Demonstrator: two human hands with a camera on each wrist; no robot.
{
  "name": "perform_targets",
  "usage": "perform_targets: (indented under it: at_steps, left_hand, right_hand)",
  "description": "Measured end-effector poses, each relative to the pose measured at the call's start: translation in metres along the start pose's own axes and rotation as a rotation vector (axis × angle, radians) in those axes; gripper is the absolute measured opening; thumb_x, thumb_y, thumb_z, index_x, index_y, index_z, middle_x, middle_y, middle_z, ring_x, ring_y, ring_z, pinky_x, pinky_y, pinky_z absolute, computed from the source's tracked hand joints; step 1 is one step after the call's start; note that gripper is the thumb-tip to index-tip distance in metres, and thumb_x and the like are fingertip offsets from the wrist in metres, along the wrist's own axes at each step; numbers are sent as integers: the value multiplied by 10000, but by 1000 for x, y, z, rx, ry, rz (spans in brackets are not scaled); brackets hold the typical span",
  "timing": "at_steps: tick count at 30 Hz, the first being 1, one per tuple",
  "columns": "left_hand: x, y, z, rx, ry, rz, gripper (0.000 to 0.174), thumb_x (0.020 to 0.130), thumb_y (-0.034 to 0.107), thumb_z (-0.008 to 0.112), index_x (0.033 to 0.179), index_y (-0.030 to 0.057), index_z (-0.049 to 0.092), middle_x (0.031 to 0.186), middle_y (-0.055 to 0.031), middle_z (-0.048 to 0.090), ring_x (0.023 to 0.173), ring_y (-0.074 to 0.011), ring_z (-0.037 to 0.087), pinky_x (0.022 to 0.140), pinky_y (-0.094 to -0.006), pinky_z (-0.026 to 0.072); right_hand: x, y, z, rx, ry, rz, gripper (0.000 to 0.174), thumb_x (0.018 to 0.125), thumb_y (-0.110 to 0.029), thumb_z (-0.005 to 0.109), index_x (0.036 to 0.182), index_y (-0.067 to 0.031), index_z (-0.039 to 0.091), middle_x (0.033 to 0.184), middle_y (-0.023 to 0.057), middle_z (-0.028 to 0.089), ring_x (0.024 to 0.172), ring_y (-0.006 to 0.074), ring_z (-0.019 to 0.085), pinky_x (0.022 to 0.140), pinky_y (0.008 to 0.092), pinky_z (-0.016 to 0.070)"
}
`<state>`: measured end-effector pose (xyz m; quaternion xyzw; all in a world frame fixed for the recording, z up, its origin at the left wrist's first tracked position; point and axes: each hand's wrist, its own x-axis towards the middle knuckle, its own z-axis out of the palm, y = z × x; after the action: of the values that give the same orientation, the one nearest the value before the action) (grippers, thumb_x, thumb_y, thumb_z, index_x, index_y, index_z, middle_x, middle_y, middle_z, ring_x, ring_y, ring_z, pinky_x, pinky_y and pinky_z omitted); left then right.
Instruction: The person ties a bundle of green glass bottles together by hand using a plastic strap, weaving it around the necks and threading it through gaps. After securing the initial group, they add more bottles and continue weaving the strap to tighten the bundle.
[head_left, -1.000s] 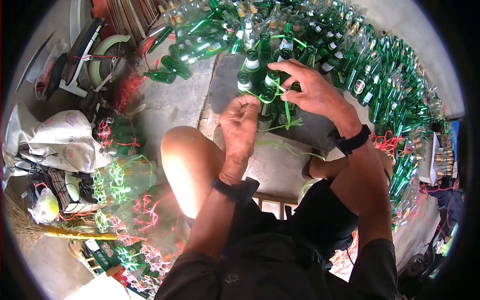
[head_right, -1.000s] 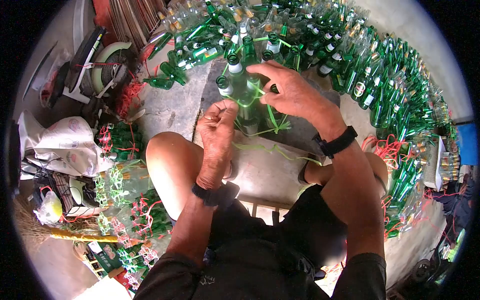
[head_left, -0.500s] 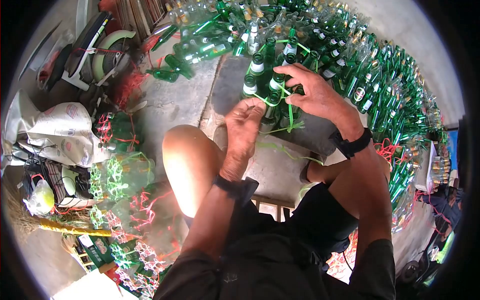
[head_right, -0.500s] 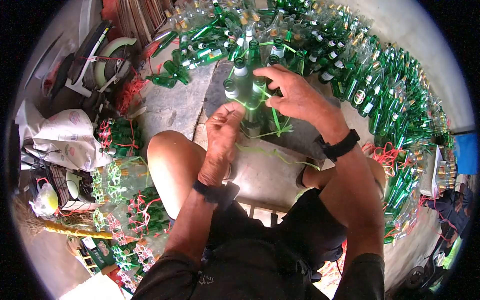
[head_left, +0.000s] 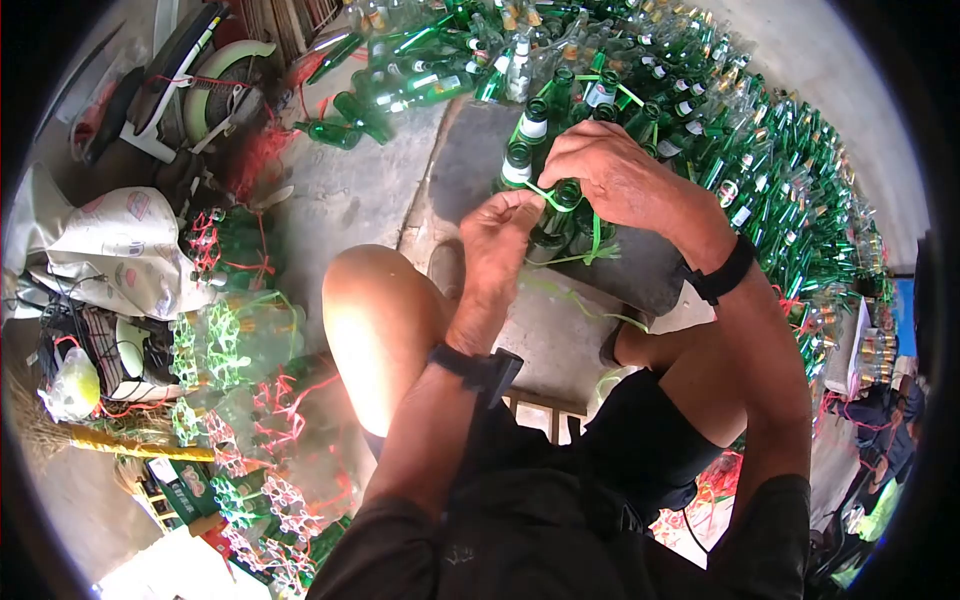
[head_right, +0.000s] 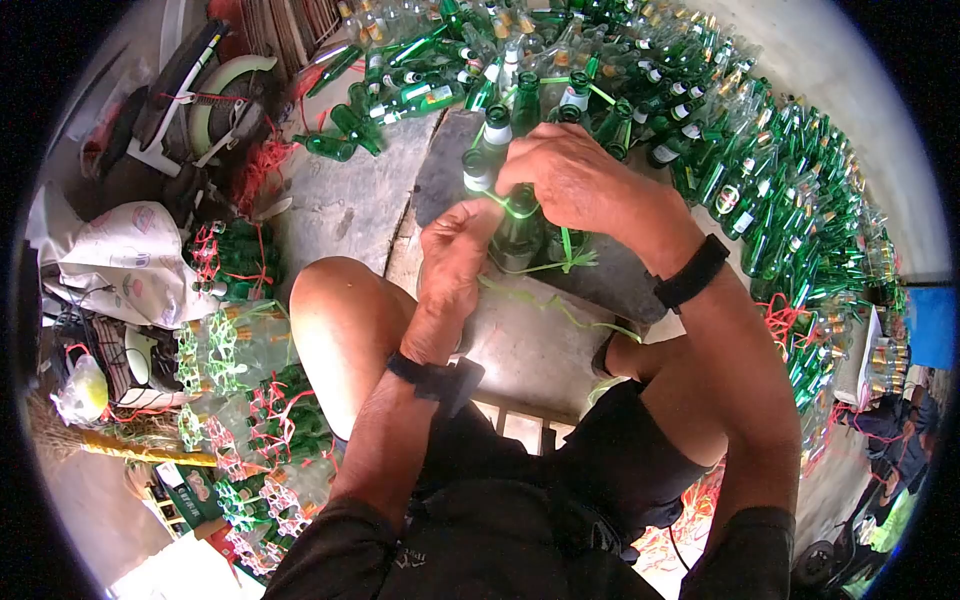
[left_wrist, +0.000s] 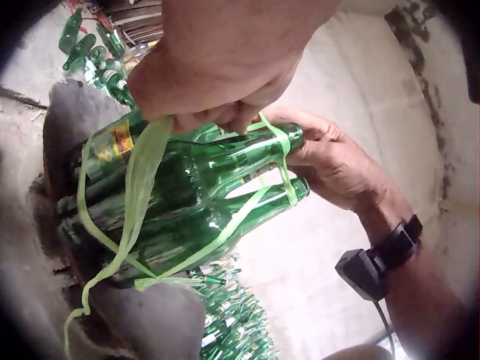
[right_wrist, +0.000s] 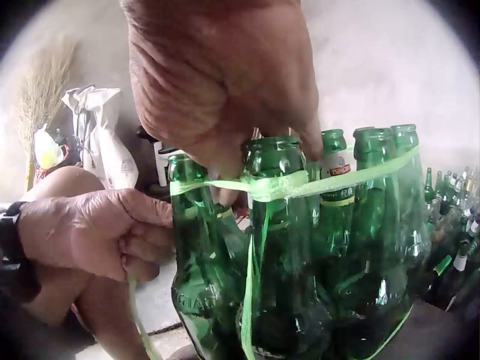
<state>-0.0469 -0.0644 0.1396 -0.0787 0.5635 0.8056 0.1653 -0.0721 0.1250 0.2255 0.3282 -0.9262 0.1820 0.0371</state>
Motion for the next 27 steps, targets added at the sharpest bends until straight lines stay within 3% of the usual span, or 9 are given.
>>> perform_targets:
  at_steps: [2, 4, 6, 8, 11, 14, 16, 21, 27]
  left_hand:
    - [3, -1, 1, 31, 17, 3, 147, 942, 157, 722, 1021, 37, 754, 746, 52, 652, 556, -19, 481, 477, -210, 353]
    - [4, 0, 2, 25, 47, 1, 102, 930, 67, 742, 981, -20, 758, 839, 13, 705, 692, -34, 561, 604, -208, 432]
    - [5, 0, 4, 16, 55, 6, 103, 930, 66, 743, 969, -29, 758, 829, 14, 701, 687, -32, 556, 596, -210, 430]
    - [7, -2, 6, 6, 62, 8, 107, 930, 65, 743, 957, -37, 758, 819, 14, 697, 682, -30, 551, 588, -211, 428]
    - [11, -8, 7, 9, 71, 56, 133, 930, 82, 758, 932, -50, 753, 787, 24, 676, 664, -28, 528, 567, -214, 413]
    - [12, -11, 8, 35, 65, 116, 162, 920, 144, 739, 936, -13, 774, 830, 7, 709, 705, -47, 578, 615, -230, 461]
    - [10, -4, 14, 56, 145, 113, 215, 935, 145, 783, 853, -50, 746, 722, 38, 634, 624, -29, 474, 517, -235, 366]
    - [12, -4, 16, 66, 132, 136, 241, 938, 143, 777, 787, -39, 727, 682, 48, 602, 600, -26, 440, 499, -242, 335]
    - [12, 0, 19, 102, 128, 124, 256, 942, 139, 769, 752, -23, 713, 658, 62, 572, 583, -21, 413, 485, -250, 303]
  right_hand:
    - [3, -2, -2, 32, -139, 79, 514, 723, 173, 481, 1085, -95, 729, 1116, 51, 661, 1118, 286, 553, 1034, 408, 419]
    - [7, -5, -6, 54, -191, 116, 530, 716, 178, 475, 1092, -99, 727, 1126, 55, 654, 1095, 294, 538, 1021, 407, 420]
    - [8, -4, -6, 73, -240, 152, 546, 710, 182, 469, 1099, -103, 725, 1137, 58, 647, 1072, 302, 523, 1009, 406, 421]
    - [8, 1, -3, 72, -232, 121, 489, 759, 113, 564, 1119, -168, 741, 1074, 50, 649, 1027, 293, 536, 979, 408, 434]
    - [14, -1, -8, 49, -325, 161, 479, 755, 120, 562, 1108, -156, 731, 1077, 53, 644, 1048, 295, 535, 978, 408, 435]
    - [17, -4, -13, 27, -389, 170, 468, 755, 118, 582, 1116, -153, 704, 1102, 46, 637, 1066, 294, 534, 979, 414, 435]
    - [17, -6, -14, -5, -395, 167, 455, 756, 113, 598, 1115, -151, 689, 1103, 42, 632, 1079, 288, 538, 978, 419, 434]
    - [19, -13, -22, -147, -381, 105, 448, 749, 92, 651, 1123, -154, 657, 1070, 43, 614, 1094, 280, 553, 961, 431, 435]
    - [23, -12, -27, -313, -244, -44, 284, 740, 52, 669, 957, -129, 697, 1002, 52, 590, 1040, 280, 574, 901, 413, 453]
